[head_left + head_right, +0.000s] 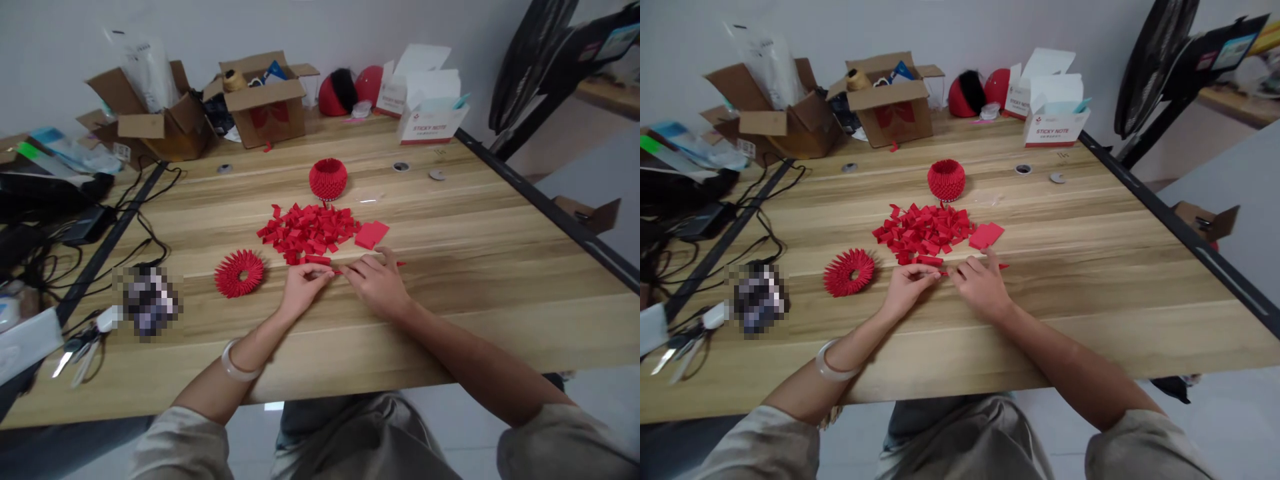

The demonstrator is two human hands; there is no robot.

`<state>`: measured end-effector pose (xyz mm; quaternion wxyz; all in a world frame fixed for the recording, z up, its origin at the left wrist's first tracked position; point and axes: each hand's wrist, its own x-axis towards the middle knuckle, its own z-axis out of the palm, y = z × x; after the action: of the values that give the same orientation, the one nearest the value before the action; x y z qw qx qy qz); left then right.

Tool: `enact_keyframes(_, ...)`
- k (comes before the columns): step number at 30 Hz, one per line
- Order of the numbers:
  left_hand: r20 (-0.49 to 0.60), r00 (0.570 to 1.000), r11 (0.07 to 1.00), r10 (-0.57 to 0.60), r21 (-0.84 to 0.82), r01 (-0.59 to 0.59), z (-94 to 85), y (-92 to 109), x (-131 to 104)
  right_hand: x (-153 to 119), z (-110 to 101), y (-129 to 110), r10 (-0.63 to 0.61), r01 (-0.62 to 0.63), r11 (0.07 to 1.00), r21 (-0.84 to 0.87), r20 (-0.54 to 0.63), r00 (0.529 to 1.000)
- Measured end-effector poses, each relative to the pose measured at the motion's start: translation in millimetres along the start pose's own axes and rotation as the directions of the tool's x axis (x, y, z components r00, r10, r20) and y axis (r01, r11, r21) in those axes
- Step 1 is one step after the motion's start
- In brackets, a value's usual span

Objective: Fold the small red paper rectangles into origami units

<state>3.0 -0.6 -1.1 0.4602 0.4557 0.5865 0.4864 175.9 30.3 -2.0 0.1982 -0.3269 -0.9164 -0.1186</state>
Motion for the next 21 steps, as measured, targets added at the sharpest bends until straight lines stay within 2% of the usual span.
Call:
enact_keyframes(4, 0.010, 0.999, 0.996, -0.036, -0.077, 0.037, 2.4, -0.6, -0.9, -0.5, 5.7, -2.2, -0.076, 0.078, 0.996, 0.040, -0.038, 0.996)
enact_keyframes(10, 0.023, 0.997, 0.967, -0.080, -0.242, 0.083, 5.1, -6.0, 0.8, 0.8, 11.4, -7.4, -0.069, 0.075, 0.995, 0.058, -0.107, 0.992)
enact_keyframes(21, 0.061, 0.997, 0.958, -0.053, -0.278, 0.068, 4.4, -13.0, 4.8, 0.1, 18.7, -6.9, -0.023, 0.031, 0.991, 0.130, -0.066, 0.998)
